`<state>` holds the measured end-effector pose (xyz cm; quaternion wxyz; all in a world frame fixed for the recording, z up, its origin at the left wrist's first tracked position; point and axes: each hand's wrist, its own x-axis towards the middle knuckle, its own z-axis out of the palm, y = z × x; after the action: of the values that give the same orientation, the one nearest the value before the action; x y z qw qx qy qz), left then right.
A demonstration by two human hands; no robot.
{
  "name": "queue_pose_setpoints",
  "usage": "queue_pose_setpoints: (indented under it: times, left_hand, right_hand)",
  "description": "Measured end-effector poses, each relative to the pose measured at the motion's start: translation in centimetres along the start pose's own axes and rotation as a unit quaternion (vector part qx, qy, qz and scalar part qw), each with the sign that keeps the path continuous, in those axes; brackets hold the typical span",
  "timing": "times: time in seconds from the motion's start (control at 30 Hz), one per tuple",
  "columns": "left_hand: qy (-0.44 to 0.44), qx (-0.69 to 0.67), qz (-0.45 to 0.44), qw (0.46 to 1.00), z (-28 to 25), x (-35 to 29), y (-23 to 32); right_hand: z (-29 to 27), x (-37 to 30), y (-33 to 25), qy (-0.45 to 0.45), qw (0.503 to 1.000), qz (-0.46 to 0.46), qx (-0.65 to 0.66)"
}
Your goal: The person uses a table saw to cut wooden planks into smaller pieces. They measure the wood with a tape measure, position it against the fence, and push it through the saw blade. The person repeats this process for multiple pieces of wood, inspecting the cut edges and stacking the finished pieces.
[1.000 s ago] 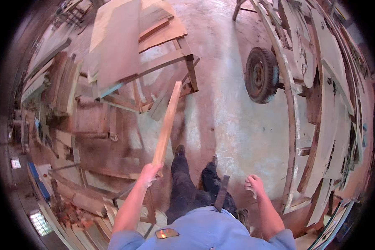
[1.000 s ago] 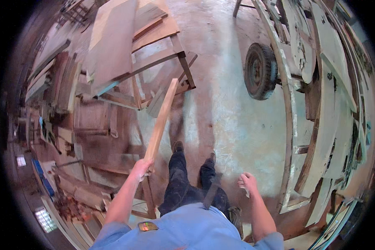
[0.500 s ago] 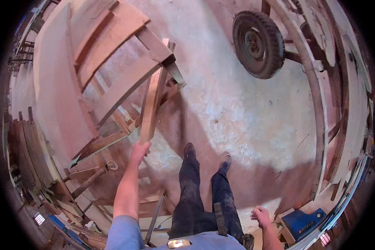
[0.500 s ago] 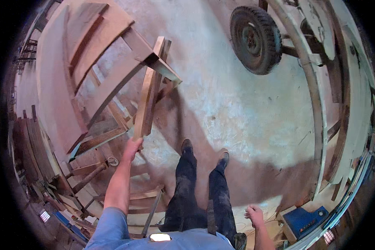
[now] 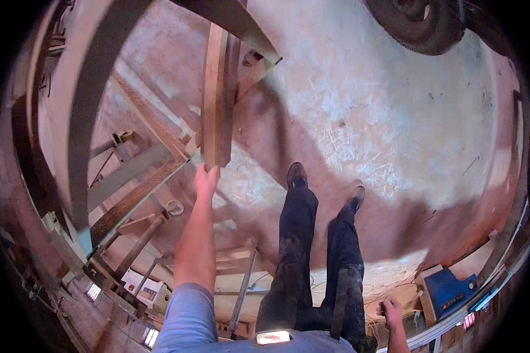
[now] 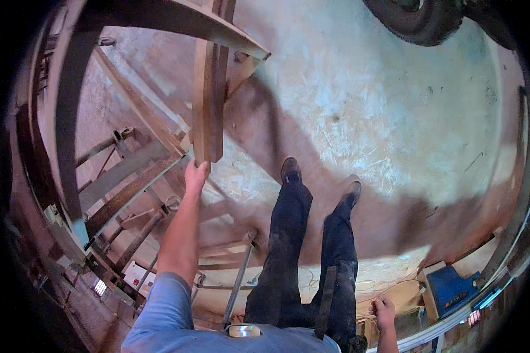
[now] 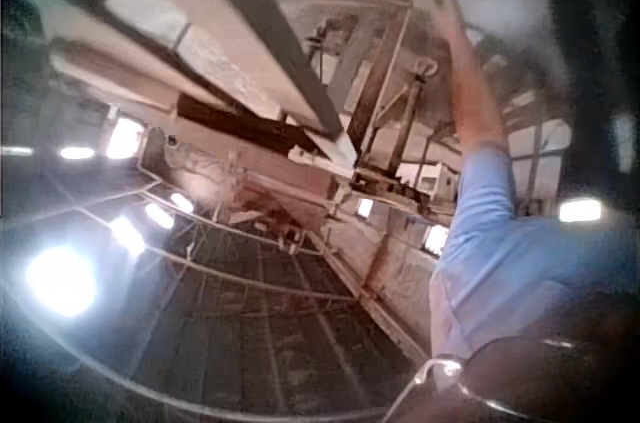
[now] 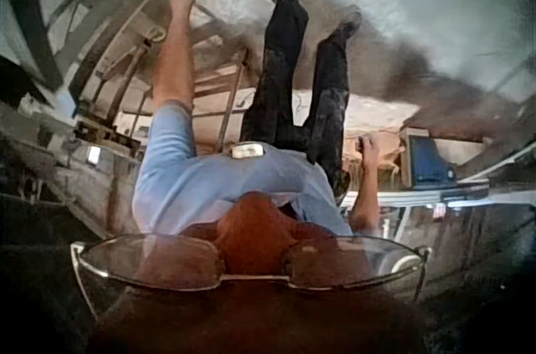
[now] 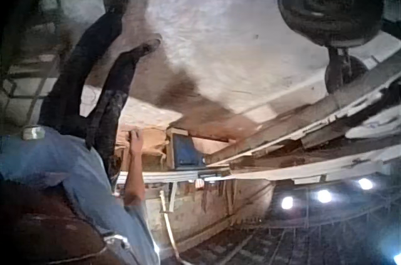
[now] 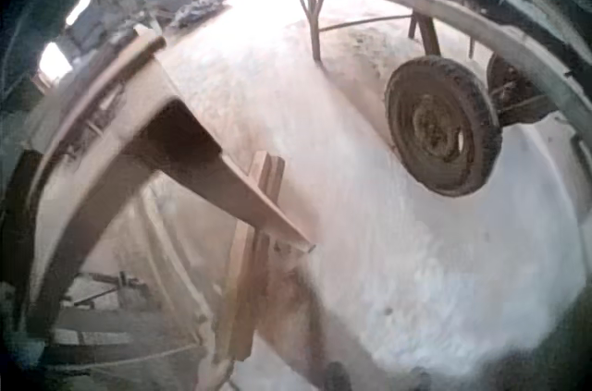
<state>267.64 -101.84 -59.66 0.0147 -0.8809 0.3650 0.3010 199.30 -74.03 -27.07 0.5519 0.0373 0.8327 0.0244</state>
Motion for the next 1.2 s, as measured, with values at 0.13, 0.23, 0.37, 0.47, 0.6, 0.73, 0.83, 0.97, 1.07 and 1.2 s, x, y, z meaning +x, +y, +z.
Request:
queue_pose_setpoints:
  times: [0.13,0.23,0.37,0.47,0.6,0.73,0.83,0.97,1.07,1.2]
  left_hand:
    - [-0.006,-0.029,-0.029,0.999,1.3,0.5,3.2]
    - [0.097,-0.106,-0.03,0.989,1.8,1.0,-0.4]
    - [0.041,-0.085,-0.021,0.995,1.8,-5.1,-0.7]
    - [-0.119,0.042,-0.036,0.991,1.7,-11.9,-1.6]
    - [-0.27,0.031,0.043,0.961,0.5,-20.9,3.9]
    - [-0.344,-0.038,0.065,0.936,-1.1,-25.6,8.7]
    - [-0.332,-0.034,0.106,0.936,-4.3,-28.7,14.9]
    - [-0.35,-0.038,0.137,0.926,-8.8,-33.9,21.8]
    - [-0.277,0.088,0.297,0.909,-6.0,-31.2,20.6]
    - [-0.278,0.177,0.472,0.818,-1.7,-35.8,28.2]
  right_hand:
    - [-0.7,0.1,2.1,0.022,0.999,0.023,0.019]
    - [-0.5,0.4,1.6,0.019,1.0,0.008,0.022]
    - [1.0,0.3,2.3,0.002,0.998,-0.002,0.07]
    - [1.5,1.2,2.9,-0.063,0.996,-0.053,0.029]
    - [3.2,-0.1,3.7,-0.031,0.987,-0.049,0.151]
    - [2.6,-1.1,5.1,-0.044,0.974,-0.076,0.209]
    - [2.0,-0.9,6.6,-0.043,0.961,-0.085,0.26]
    - [-1.5,0.3,6.4,-0.082,0.95,-0.125,0.275]
    - [-6.9,-1.9,6.8,-0.061,0.93,-0.15,0.329]
    - [-12.9,1.0,12.6,-0.038,0.891,-0.183,0.414]
